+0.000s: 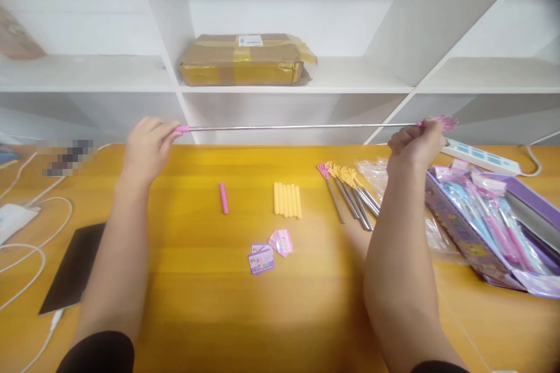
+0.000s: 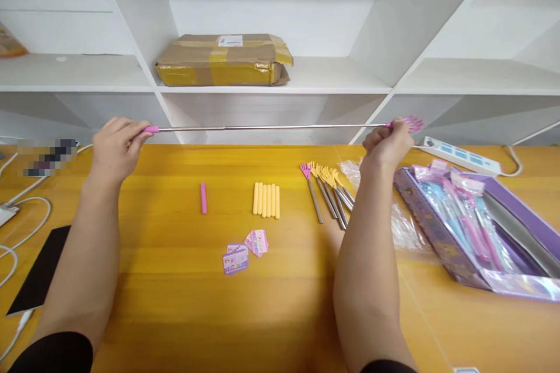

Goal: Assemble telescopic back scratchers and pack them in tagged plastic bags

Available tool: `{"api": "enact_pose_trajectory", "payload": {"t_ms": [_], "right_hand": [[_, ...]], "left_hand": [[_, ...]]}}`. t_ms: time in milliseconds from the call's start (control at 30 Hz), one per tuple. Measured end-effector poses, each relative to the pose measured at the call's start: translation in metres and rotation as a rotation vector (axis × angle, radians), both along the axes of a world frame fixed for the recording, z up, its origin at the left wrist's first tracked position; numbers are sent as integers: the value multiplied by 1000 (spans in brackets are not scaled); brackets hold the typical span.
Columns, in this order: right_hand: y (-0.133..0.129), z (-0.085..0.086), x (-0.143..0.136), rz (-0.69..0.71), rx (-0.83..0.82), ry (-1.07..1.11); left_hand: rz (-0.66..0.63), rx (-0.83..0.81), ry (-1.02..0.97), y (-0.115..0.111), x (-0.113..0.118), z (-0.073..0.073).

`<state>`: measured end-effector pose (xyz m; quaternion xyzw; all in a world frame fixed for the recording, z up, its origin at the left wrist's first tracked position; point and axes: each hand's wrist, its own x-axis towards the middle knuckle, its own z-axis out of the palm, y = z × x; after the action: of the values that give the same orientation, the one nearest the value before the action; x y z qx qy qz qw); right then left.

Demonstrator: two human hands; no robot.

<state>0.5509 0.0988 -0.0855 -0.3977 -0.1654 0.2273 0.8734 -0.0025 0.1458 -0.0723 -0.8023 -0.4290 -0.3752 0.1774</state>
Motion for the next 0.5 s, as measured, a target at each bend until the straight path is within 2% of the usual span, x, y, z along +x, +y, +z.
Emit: {"api": "enact_pose_trajectory", "payload": {"t_ms": [167, 367, 500], "right_hand": [[5, -3, -5, -17, -10, -10], [8, -5, -8, -104, -17, -9], [7, -1, -10, -134, -34, -28]], "left_hand": [[38, -109, -37, -7, 2, 5], [19, -99, -32, -9, 4, 6], [6, -66, -15, -10, 5, 5]]}}
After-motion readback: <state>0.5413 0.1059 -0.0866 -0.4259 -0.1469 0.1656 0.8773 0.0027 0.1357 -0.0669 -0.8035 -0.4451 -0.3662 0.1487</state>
